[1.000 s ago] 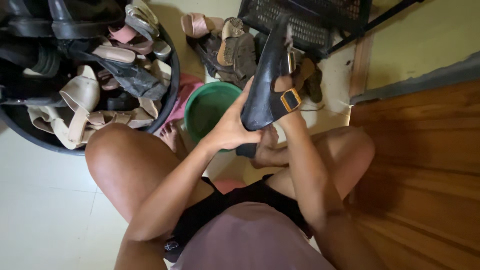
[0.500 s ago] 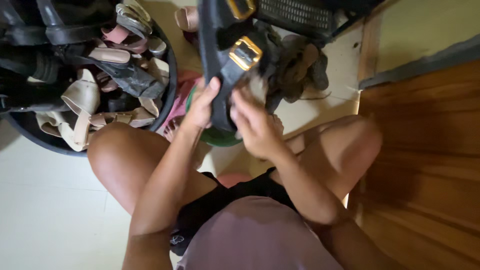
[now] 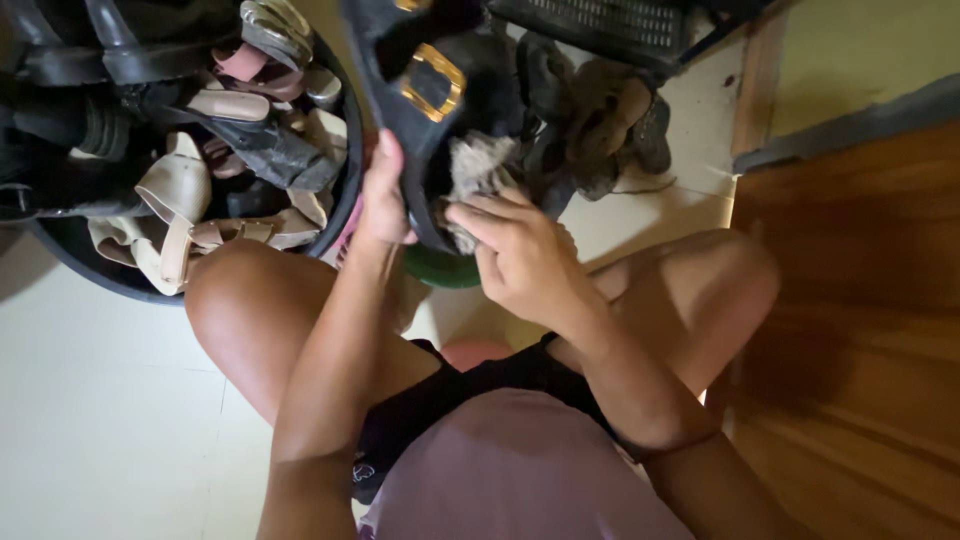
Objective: The person cleans various types of footwear by hand using a damp cloth and a bucket of water. They wipe the exterior and interior surfaces of several sandals and shoes, dipping the cloth into the bucket repeatedly.
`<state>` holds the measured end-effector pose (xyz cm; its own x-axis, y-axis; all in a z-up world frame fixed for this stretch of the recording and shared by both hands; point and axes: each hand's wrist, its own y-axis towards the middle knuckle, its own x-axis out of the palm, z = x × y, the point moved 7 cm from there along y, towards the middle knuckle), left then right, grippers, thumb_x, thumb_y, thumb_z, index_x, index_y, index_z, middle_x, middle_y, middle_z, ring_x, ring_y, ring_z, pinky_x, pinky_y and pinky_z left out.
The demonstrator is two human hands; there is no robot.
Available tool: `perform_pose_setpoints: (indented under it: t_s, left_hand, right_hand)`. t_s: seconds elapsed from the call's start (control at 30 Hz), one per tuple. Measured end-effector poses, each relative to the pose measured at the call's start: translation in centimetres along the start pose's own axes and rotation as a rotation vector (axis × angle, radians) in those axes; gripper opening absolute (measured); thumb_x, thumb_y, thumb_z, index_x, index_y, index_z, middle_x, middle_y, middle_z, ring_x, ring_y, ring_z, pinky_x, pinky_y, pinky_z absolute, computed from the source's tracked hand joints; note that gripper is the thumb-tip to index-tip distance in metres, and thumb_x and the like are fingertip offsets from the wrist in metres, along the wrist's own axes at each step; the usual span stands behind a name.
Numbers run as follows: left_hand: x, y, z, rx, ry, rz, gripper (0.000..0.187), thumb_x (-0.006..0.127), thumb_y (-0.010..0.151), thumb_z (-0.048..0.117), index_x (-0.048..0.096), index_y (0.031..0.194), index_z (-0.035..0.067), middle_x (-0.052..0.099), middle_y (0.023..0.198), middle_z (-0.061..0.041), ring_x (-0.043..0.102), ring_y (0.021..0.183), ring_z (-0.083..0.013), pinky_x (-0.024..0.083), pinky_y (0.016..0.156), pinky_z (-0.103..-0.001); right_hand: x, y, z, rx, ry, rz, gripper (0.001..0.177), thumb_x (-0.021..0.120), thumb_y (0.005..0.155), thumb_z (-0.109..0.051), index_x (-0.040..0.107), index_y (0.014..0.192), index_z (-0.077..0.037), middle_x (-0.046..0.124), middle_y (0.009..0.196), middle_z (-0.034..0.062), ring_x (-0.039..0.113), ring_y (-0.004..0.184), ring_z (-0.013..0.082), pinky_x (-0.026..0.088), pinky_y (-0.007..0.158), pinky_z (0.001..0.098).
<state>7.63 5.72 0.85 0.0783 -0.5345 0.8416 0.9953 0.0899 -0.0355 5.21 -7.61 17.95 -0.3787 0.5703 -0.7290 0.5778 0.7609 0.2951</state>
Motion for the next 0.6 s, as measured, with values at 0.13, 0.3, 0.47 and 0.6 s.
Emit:
perform_pose_setpoints:
  t_s: [0.13,0.3,0.47,0.6]
  left_hand:
    - [-1.6,0.1,-2.2,0.0,0.061,0.029,0.074,0.058,0.099,0.061,0.054,0.142,0.001,0.065,0.128,-0.012,0.065,0.114,-0.0229,0.053,0.104,-0.041]
    - [-4.4,0.0,-6.3,-0.034,0.246,0.009,0.069,0.056,0.114,0.06,0.057,0.128,-0.008,0.06,0.105,-0.013,0.058,0.096,-0.0232,0.051,0.093,-0.039]
    - [-2.6,-0.5,-2.7,-0.034,0.004,0.01,0.065,0.052,0.097,0.059,0.054,0.136,0.007,0.067,0.124,-0.012,0.069,0.107,-0.025,0.058,0.097,-0.041]
    - [-1.2,-0.3,-1.6,0.032,0.046,0.058,0.063,0.055,0.104,0.052,0.053,0.144,0.004,0.063,0.138,-0.01,0.061,0.125,-0.0243,0.048,0.113,-0.042]
  right_hand:
    - [-0.7,1.4,2.5,0.078,0.052,0.123,0.03,0.057,0.102,0.004,0.057,0.132,0.005,0.066,0.124,0.0205,0.068,0.11,0.0306,0.056,0.097,0.0378]
    - [0.4,3.7,5.8,0.144,0.491,0.255,0.043,0.063,0.099,0.004,0.053,0.142,0.004,0.067,0.134,0.0151,0.066,0.118,0.0187,0.054,0.101,0.0328]
    - [2.6,-0.4,5.3,0.362,0.525,0.064,0.035,0.073,0.099,-0.002,0.064,0.133,0.001,0.073,0.111,0.0112,0.069,0.095,0.0158,0.058,0.083,0.0265]
    - [-1.1,-1.4,3.3,0.031,0.177,0.236,0.036,0.069,0.091,0.009,0.066,0.126,0.0,0.07,0.122,0.0132,0.071,0.11,0.0234,0.059,0.094,0.0285]
